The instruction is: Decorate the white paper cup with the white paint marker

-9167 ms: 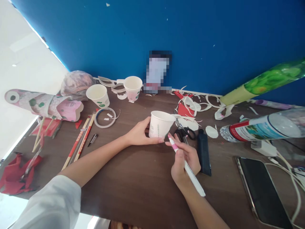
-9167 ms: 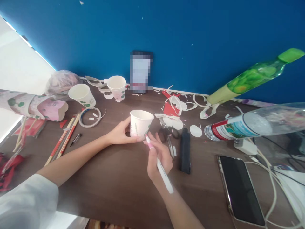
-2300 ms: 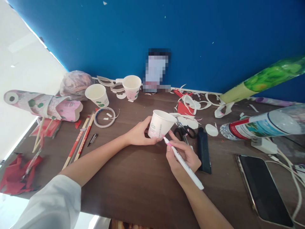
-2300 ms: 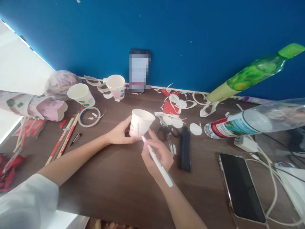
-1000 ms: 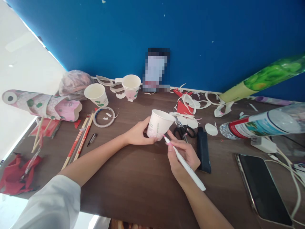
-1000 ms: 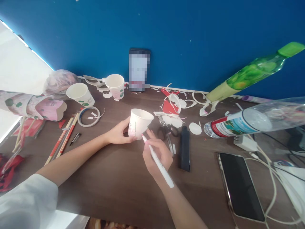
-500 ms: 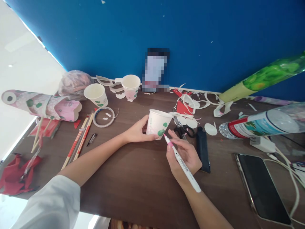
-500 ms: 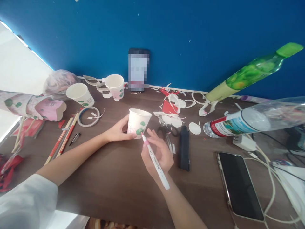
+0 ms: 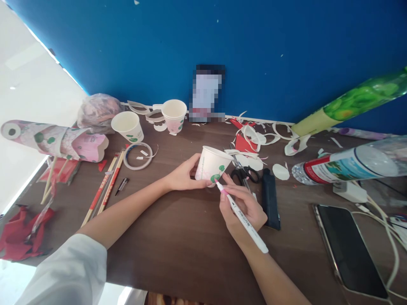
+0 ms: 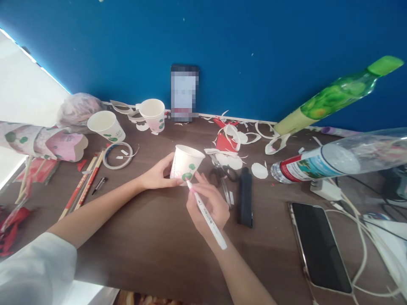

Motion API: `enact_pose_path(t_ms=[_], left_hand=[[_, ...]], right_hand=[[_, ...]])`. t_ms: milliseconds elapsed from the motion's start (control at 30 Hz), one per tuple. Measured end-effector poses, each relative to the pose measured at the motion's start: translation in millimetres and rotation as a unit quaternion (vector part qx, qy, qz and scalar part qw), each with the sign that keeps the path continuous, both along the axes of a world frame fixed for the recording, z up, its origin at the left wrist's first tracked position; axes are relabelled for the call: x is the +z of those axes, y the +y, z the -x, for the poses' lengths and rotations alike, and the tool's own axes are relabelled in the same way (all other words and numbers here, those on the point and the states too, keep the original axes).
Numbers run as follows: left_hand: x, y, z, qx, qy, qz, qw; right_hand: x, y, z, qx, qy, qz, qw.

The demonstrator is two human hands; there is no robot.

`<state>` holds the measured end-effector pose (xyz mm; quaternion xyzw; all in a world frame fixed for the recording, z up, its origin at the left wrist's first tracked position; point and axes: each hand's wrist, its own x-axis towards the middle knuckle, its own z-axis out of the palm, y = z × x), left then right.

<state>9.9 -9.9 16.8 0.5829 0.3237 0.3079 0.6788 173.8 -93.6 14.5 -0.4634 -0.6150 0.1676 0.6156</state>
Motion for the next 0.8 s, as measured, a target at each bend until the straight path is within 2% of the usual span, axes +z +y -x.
enact_pose_path(t_ms=[367,800], left_hand=[[-1.1,1.1,1.3,-0.009,0.006,-0.012,1.000],[-5.8,2.3,2.1,-0.016,0.006,-0.030,0.999]], right_hand=[[-2.3,0.5,0.9,-0.048,-0.009,0.030,0.998],[-2.6,0.0,-0.7,-0.039,-0.011,0.035,0.999]])
